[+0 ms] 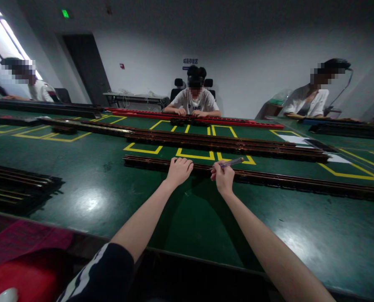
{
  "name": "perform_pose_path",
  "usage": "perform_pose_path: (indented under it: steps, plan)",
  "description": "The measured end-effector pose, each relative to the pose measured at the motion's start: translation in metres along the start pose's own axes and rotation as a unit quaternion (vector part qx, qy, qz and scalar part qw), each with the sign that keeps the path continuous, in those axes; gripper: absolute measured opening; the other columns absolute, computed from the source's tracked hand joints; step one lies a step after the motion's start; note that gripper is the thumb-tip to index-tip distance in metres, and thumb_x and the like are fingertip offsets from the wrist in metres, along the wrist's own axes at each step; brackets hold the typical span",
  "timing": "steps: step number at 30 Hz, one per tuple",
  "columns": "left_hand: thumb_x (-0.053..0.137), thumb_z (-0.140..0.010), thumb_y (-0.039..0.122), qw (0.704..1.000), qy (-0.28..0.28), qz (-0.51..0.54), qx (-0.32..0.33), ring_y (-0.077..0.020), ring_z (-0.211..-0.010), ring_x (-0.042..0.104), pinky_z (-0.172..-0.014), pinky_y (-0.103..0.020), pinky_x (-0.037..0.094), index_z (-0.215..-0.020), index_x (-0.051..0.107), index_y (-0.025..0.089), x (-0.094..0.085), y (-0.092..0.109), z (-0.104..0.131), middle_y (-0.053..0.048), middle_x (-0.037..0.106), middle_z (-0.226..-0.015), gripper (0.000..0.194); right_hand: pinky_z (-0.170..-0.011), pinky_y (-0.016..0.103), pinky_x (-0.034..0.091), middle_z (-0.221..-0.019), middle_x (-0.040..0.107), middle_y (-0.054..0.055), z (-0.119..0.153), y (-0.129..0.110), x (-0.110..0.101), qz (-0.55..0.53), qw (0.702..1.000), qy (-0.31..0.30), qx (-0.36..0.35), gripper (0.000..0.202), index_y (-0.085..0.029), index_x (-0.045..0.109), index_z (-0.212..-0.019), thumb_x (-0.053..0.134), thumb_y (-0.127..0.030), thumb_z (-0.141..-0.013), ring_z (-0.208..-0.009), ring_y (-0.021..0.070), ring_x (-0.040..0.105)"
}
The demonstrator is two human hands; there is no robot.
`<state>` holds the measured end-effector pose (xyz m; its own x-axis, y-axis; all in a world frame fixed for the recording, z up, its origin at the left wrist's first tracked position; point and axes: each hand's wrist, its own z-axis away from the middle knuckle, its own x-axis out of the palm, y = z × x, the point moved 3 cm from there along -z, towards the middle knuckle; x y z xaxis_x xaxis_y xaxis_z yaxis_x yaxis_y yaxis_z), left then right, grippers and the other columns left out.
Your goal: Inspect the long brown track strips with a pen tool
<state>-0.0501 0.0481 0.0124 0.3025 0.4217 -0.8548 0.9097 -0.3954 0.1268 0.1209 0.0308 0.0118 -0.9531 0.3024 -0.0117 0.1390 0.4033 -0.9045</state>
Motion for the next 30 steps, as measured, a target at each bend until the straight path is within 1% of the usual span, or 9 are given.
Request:
perform_pose_path:
  steps: [3, 6, 10, 14, 17, 22, 25, 28, 30]
  plan:
    - [0.026, -0.097, 0.031, 1.0, 0.001, -0.009, -0.003, -0.0227, -0.097, 0.062, -0.095, -0.043, 0.035, -0.101, 0.068, 0.019, 0.0, 0.0, 0.0, -0.009, 0.071, -0.105, 0.044, -0.035, 0.022, 0.043, -0.054, 0.056, -0.002, -0.001, 0.003, 0.001, -0.006, 1.0, -0.006, 0.011, 0.034, -0.018, 0.053, -0.068, 0.059, -0.05, -0.078, -0.037, 0.0105, 0.051]
    - [0.026, -0.097, 0.032, 1.0, -0.002, 0.012, -0.018, -0.0218, -0.096, 0.062, -0.095, -0.043, 0.034, -0.098, 0.068, 0.019, 0.0, 0.0, -0.002, -0.008, 0.072, -0.103, 0.044, -0.035, 0.021, 0.043, -0.055, 0.056, -0.002, -0.001, 0.004, 0.001, -0.016, 1.0, -0.007, 0.02, 0.033, -0.018, 0.054, -0.069, 0.059, -0.05, -0.077, -0.037, 0.01, 0.051]
    - [0.031, -0.096, 0.035, 0.998, -0.001, 0.045, -0.042, -0.0213, -0.094, 0.063, -0.095, -0.044, 0.033, -0.095, 0.068, 0.019, -0.001, -0.001, -0.004, -0.007, 0.072, -0.101, 0.04, -0.037, 0.021, 0.044, -0.056, 0.057, -0.002, -0.001, 0.003, 0.0, -0.019, 0.999, -0.023, 0.016, 0.032, -0.018, 0.055, -0.07, 0.059, -0.049, -0.077, -0.039, 0.0094, 0.052]
    - [0.031, -0.095, 0.035, 0.995, 0.004, 0.063, -0.083, -0.0208, -0.089, 0.064, -0.095, -0.044, 0.033, -0.09, 0.069, 0.016, -0.003, -0.004, -0.005, -0.009, 0.073, -0.098, 0.043, -0.038, 0.02, 0.045, -0.058, 0.058, -0.001, -0.002, 0.002, 0.003, -0.022, 0.998, -0.053, 0.027, 0.032, -0.018, 0.055, -0.07, 0.06, -0.049, -0.076, -0.041, 0.0095, 0.054]
    - [0.029, -0.095, 0.034, 0.992, 0.019, 0.055, -0.114, -0.0205, -0.084, 0.065, -0.094, -0.044, 0.033, -0.085, 0.069, 0.015, -0.003, -0.009, -0.005, -0.01, 0.073, -0.094, 0.045, -0.038, 0.019, 0.044, -0.058, 0.059, -0.001, -0.001, 0.001, 0.006, -0.02, 0.996, -0.085, 0.032, 0.032, -0.018, 0.056, -0.07, 0.059, -0.049, -0.076, -0.042, 0.0097, 0.055]
    - [0.029, -0.094, 0.035, 0.985, 0.043, 0.03, -0.163, -0.0205, -0.077, 0.065, -0.093, -0.044, 0.034, -0.077, 0.068, 0.016, -0.005, -0.021, -0.004, -0.01, 0.074, -0.085, 0.047, -0.038, 0.019, 0.043, -0.065, 0.065, 0.002, 0.003, 0.001, 0.013, -0.003, 0.989, -0.148, 0.013, 0.031, -0.018, 0.058, -0.074, 0.06, -0.048, -0.077, -0.044, 0.0106, 0.058]
    - [0.029, -0.094, 0.035, 0.98, 0.046, 0.026, -0.19, -0.021, -0.077, 0.065, -0.094, -0.045, 0.035, -0.077, 0.069, 0.016, -0.007, -0.027, -0.003, -0.01, 0.074, -0.084, 0.047, -0.038, 0.019, 0.043, -0.069, 0.067, 0.003, 0.005, 0.001, 0.016, 0.005, 0.986, -0.168, -0.004, 0.029, -0.018, 0.06, -0.077, 0.06, -0.047, -0.079, -0.046, 0.0111, 0.06]
    - [0.029, -0.094, 0.035, 0.983, 0.043, 0.02, -0.178, -0.0224, -0.082, 0.065, -0.096, -0.047, 0.034, -0.08, 0.069, 0.016, -0.007, -0.027, -0.002, -0.011, 0.074, -0.089, 0.047, -0.038, 0.019, 0.043, -0.069, 0.067, 0.003, 0.005, 0.0, 0.017, 0.012, 0.987, -0.16, -0.018, 0.027, -0.018, 0.06, -0.076, 0.059, -0.045, -0.08, -0.045, 0.011, 0.059]
    - [0.029, -0.094, 0.034, 0.985, 0.047, 0.009, -0.164, -0.024, -0.086, 0.065, -0.097, -0.049, 0.033, -0.083, 0.07, 0.016, -0.006, -0.025, 0.0, -0.012, 0.073, -0.093, 0.046, -0.038, 0.02, 0.043, -0.067, 0.067, 0.003, 0.005, 0.0, 0.016, 0.021, 0.988, -0.151, -0.014, 0.026, -0.018, 0.059, -0.074, 0.059, -0.044, -0.08, -0.044, 0.0114, 0.059]
